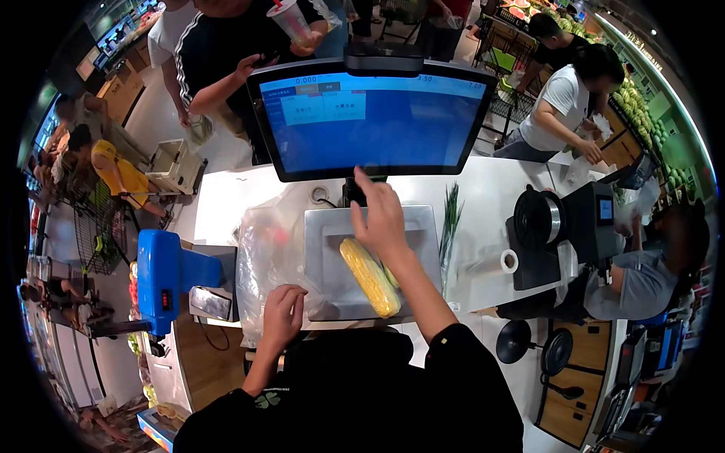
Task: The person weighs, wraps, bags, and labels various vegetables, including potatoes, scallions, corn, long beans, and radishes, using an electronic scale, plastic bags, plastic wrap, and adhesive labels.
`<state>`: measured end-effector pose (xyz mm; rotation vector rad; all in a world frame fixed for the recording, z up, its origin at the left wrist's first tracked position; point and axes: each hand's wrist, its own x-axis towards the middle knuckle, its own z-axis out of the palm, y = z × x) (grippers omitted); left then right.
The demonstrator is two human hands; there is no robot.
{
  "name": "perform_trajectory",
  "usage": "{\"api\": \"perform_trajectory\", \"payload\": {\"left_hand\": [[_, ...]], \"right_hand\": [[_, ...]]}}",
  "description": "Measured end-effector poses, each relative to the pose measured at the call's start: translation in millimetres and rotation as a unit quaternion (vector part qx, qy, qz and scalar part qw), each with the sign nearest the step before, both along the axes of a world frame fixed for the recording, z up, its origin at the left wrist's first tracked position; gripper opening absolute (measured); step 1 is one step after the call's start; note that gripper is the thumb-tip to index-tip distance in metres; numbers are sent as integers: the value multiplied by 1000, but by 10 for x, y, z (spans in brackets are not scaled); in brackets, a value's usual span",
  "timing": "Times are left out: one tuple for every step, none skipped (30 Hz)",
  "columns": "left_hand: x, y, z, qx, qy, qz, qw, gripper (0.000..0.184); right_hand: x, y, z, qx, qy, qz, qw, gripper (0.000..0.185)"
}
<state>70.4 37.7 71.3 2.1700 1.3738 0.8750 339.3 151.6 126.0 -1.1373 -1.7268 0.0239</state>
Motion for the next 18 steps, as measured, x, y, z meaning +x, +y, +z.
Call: {"api": "perform_trajectory", "payload": {"left_hand": [[-50, -57, -8, -8, -1, 6, 1000, 20], [-77, -55, 71, 38, 58, 25, 997, 30], [-122, -102, 176, 78, 117, 48, 989, 40], [-247, -167, 350, 15, 223, 76, 972, 57], [-363, -90, 209, 15, 222, 76, 972, 57], [-533, -91, -35, -13, 266, 74, 961, 59], [-675, -196, -186, -48, 309, 79, 947, 62], [-637, -170, -99, 11, 292, 87, 952, 44], [-685, -156, -124, 5, 296, 94, 951, 44], [-833, -164, -186, -32, 251, 110, 961, 33], [-825, -21, -162, -57, 196, 110, 973, 21], [-804, 22, -116, 5, 155, 131, 979, 9], [-748, 72, 41, 16, 34, 181, 983, 7], [-698, 132, 74, 14, 18, 181, 983, 6], [-718, 116, 109, 9, 7, 189, 982, 6], [-762, 80, 159, 3, 12, 199, 980, 6], [-709, 190, 237, 38, -5, 168, 985, 7], [-671, 246, 324, 71, -22, 140, 987, 7]], "right_hand": [[-21, -139, -125, -27, 3, 19, 999, 32], [11, -276, -254, -45, 6, 32, 998, 27], [37, -495, -416, -85, 21, 33, 996, 21], [-4, -766, -604, -137, 38, 41, 989, 16], [39, -888, -672, -137, 37, 41, 989, 16], [49, -1030, -733, -177, 74, 6, 981, 15], [6, -1175, -812, -223, 109, -21, 969, 15], [27, -1284, -848, -223, 108, -21, 969, 15], [1, -1403, -889, -258, 132, -22, 957, 14], [-131, -1456, -951, -298, 157, -13, 941, 15], [-185, -1458, -901, -299, 156, -13, 941, 15], [-311, -1482, -849, -342, 144, 89, 924, 15], [-512, -1519, -856, -383, 132, 199, 892, 16], [-504, -1544, -926, -425, 132, 212, 870, 22], [-795, -1449, -761, -388, 115, 280, 871, 26], [-1128, -1409, -611, -351, 99, 348, 864, 30], [-1142, -1413, -712, -357, 83, 366, 856, 38], [-1361, -1309, -649, -296, 83, 361, 880, 38]]}}
